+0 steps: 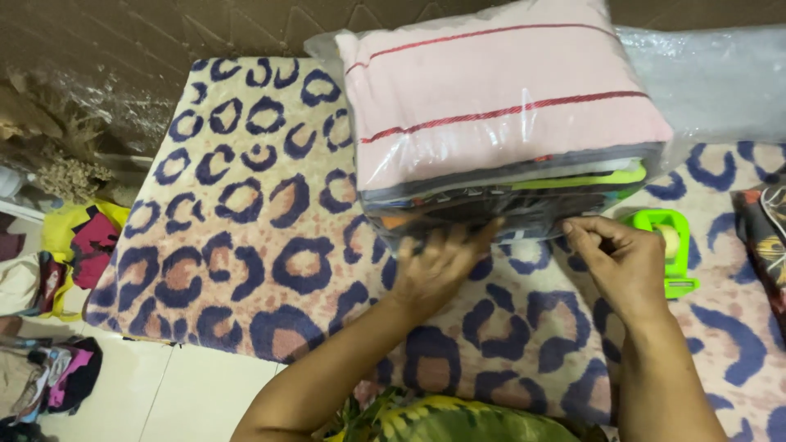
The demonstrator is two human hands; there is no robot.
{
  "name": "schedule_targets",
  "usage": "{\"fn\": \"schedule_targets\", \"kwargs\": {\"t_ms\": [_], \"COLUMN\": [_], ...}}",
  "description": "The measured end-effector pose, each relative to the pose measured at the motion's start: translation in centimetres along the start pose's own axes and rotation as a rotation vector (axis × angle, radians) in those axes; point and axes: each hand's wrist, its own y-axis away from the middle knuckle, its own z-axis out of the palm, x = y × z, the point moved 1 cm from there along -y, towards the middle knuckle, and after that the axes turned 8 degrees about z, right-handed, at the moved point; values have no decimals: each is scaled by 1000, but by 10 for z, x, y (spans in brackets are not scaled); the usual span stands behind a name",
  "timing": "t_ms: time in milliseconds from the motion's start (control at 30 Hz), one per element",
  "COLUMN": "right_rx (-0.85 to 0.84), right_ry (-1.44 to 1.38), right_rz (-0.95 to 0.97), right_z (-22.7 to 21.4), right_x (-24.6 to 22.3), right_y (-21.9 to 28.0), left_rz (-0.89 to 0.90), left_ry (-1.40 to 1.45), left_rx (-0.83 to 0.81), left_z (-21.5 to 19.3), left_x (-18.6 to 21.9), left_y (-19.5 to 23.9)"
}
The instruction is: Wrapping a stack of folded clothes in plastic film and securing it with tape
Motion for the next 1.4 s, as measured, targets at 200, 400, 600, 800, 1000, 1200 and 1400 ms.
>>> {"fn": "schedule_targets", "kwargs": {"t_ms": [200, 400, 600, 800, 1000, 1200, 1400], "right_rx": [-81, -81, -75, -80, -158, -9, 197], "right_ry": [-48, 69, 98, 67, 16, 97, -288], "right_rz": [78, 50, 70, 83, 117, 121, 42], "right_z": [1, 2, 3, 5, 15, 17, -21], "right_x": [-6, -10, -2, 0, -23, 6, 6], "right_y": [0, 1, -2, -3, 3, -15, -20], "left_rz": [-56, 47, 43, 146, -1110, -1670, -250], "left_ry": [5, -49, -11, 346, 1305, 1584, 2082], "left_rx": [17, 4, 2, 98, 9, -16, -516], "left_z": [-4, 23, 5, -6, 12, -9, -85], "left_x": [-20, 12, 10, -27, -53, 24, 26], "left_y": [21, 14, -8, 11, 20, 10, 22]}}
